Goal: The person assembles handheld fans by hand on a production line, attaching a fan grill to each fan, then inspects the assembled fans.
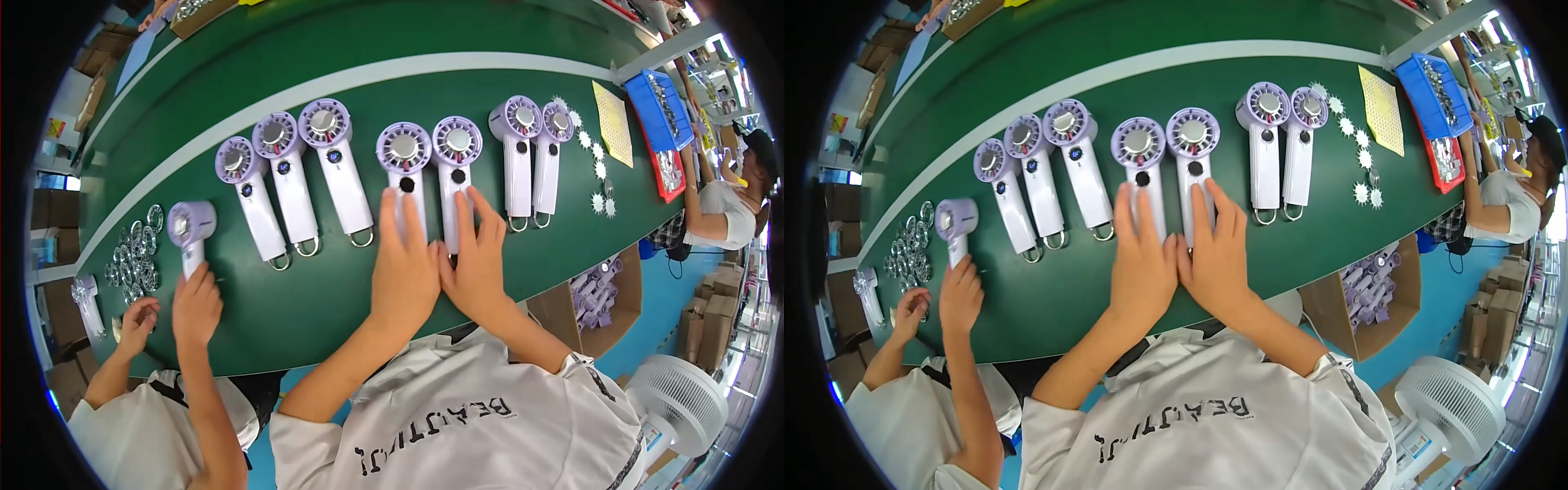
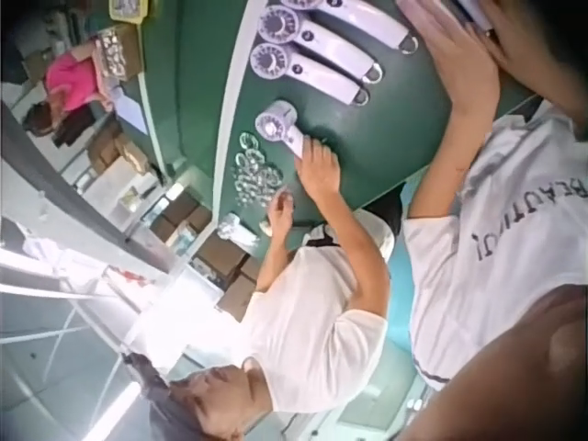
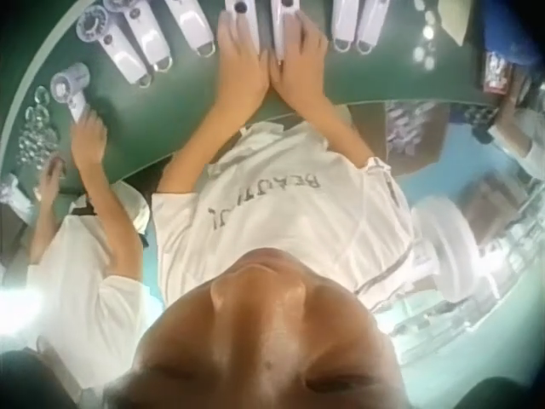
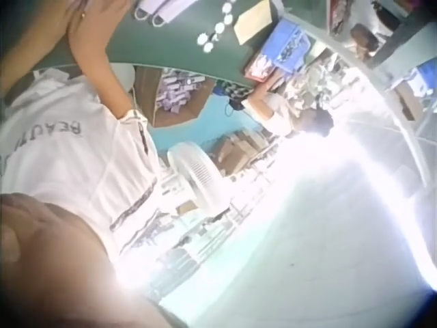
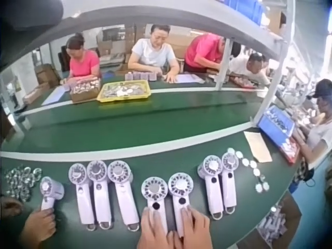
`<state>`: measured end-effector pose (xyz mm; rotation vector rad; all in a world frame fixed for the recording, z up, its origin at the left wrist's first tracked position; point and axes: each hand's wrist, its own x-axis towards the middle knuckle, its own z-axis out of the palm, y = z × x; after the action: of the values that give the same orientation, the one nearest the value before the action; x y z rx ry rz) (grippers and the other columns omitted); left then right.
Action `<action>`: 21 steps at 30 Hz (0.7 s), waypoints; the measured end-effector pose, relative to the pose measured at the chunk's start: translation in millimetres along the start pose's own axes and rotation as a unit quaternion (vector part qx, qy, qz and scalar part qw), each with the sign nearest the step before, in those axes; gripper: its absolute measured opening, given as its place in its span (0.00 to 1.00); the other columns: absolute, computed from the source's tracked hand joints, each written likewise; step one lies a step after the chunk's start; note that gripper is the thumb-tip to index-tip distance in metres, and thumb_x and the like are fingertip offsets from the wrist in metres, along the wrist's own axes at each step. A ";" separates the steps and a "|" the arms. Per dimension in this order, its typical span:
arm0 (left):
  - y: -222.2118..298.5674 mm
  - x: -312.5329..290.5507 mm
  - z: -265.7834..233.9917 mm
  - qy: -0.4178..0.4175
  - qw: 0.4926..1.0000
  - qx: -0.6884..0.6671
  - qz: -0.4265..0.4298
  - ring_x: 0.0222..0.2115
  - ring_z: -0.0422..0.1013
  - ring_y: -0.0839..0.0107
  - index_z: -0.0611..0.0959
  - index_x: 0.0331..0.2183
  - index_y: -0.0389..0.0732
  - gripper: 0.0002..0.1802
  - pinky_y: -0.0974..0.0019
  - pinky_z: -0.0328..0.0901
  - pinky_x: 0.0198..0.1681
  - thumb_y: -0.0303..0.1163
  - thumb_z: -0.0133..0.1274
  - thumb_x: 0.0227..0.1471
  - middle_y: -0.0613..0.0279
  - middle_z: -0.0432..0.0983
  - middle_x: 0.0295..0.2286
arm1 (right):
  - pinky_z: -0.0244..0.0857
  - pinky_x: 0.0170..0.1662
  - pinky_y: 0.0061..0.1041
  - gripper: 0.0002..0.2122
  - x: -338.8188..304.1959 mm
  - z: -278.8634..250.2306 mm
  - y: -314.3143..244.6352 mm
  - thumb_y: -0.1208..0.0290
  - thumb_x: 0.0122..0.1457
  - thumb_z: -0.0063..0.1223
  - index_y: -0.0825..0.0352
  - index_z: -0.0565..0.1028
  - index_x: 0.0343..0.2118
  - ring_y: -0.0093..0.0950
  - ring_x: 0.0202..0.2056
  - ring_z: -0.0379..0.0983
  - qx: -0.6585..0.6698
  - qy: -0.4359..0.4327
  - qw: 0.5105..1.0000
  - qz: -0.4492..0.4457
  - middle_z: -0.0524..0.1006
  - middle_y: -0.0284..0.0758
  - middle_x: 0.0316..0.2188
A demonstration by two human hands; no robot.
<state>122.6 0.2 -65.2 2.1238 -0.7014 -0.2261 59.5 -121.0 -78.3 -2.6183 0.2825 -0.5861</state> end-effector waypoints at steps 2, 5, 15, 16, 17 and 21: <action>-7.8 -11.2 -3.2 0.010 0.998 0.061 0.016 0.60 0.58 0.30 0.57 0.65 0.27 0.39 0.48 0.66 0.56 0.26 0.55 0.58 0.29 0.45 0.64 | 0.59 0.57 0.47 0.34 -4.7 1.3 -0.3 0.77 0.51 0.59 0.76 0.62 0.63 0.53 0.55 0.62 0.028 -0.004 1.000 0.007 0.61 0.55 0.62; -15.5 -17.7 -2.5 0.041 0.994 0.092 0.046 0.59 0.60 0.31 0.61 0.64 0.28 0.37 0.46 0.64 0.57 0.28 0.55 0.58 0.29 0.52 0.62 | 0.61 0.55 0.43 0.34 -6.5 2.9 1.4 0.73 0.53 0.61 0.75 0.63 0.63 0.48 0.53 0.64 0.068 -0.001 0.998 0.015 0.62 0.53 0.62; -17.4 -18.2 -0.1 0.035 0.991 0.115 0.055 0.58 0.62 0.33 0.64 0.63 0.30 0.36 0.46 0.65 0.56 0.29 0.56 0.57 0.28 0.56 0.60 | 0.62 0.42 0.34 0.30 0.0 -4.0 8.1 0.69 0.53 0.62 0.68 0.69 0.60 0.33 0.35 0.69 0.020 -0.031 0.999 0.017 0.66 0.47 0.59; -18.4 -17.3 1.6 0.046 0.989 0.123 0.067 0.58 0.62 0.32 0.64 0.63 0.29 0.36 0.46 0.65 0.55 0.29 0.56 0.56 0.27 0.55 0.60 | 0.62 0.41 0.34 0.30 0.3 -3.3 9.3 0.69 0.52 0.62 0.68 0.69 0.60 0.32 0.34 0.69 0.031 -0.030 0.999 0.018 0.66 0.46 0.59; -19.6 -15.6 3.0 0.057 0.987 0.131 0.079 0.58 0.62 0.32 0.63 0.63 0.29 0.37 0.47 0.66 0.55 0.29 0.56 0.56 0.27 0.55 0.60 | 0.62 0.40 0.34 0.30 1.1 -2.1 10.8 0.69 0.52 0.62 0.68 0.69 0.60 0.31 0.32 0.68 0.041 -0.028 0.999 0.019 0.66 0.46 0.59; -19.8 -17.6 2.5 0.047 0.989 0.121 0.065 0.57 0.62 0.32 0.62 0.64 0.28 0.37 0.47 0.66 0.54 0.29 0.56 0.56 0.27 0.53 0.60 | 0.61 0.40 0.33 0.30 -2.5 1.1 12.0 0.69 0.52 0.62 0.68 0.70 0.60 0.30 0.29 0.67 0.032 -0.028 0.999 0.018 0.66 0.46 0.59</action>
<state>115.0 17.6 -83.9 2.2891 -0.8433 0.0320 56.6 -130.5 -85.6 -2.5585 0.2895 -0.5010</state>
